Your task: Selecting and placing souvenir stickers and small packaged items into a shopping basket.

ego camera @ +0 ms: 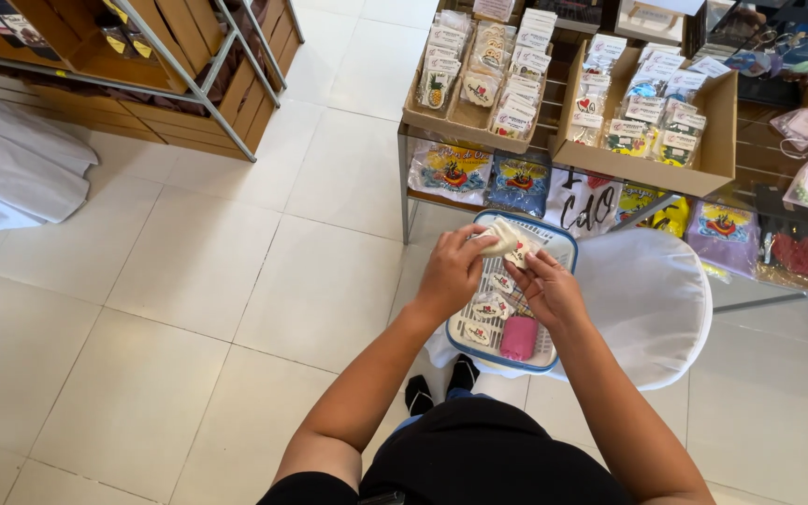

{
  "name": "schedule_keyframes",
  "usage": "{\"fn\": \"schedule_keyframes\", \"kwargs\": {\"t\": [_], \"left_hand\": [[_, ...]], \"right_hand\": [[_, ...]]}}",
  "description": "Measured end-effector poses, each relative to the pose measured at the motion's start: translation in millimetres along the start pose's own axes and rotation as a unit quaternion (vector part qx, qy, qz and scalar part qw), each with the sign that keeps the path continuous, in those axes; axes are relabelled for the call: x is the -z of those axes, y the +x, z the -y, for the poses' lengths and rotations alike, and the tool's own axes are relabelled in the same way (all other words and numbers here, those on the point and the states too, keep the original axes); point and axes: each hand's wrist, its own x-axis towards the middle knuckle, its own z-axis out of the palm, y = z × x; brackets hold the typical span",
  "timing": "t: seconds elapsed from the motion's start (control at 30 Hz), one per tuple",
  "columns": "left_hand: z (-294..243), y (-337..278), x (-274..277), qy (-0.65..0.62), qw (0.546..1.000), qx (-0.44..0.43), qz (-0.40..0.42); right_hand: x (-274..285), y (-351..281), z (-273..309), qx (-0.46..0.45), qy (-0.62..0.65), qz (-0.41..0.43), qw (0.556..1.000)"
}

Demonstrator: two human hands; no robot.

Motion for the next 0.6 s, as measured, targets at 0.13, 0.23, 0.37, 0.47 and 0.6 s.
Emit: {"fn": "schedule_keyframes", "kwargs": {"t": [0.13, 0.23, 0.37, 0.47, 0.6], "left_hand": [[24, 18, -12, -0.032, 0.998, 0.046, -0.017], [34, 36, -14, -0.106, 0.985, 0.129, -0.041], [37, 58, -36, -0.297, 0.91, 0.282, -0.06], [47, 62, -70, -0.461, 0.817, 0.341, -0.061], [63, 64, -76, -0.462, 0.806, 0.371, -0.009]], "right_hand": [[-6, 30, 19, 0.0, -0.009, 0.014, 1.0], [-2, 53, 32, 0.009, -0.006, 0.026, 1.0], [-19, 66, 50, -0.018, -0.036, 0.027, 0.999], [-21, 84, 49, -0.043, -0.08, 0.036, 0.995], [-39, 95, 57, -0.064, -0.057, 0.044, 0.995]]}}
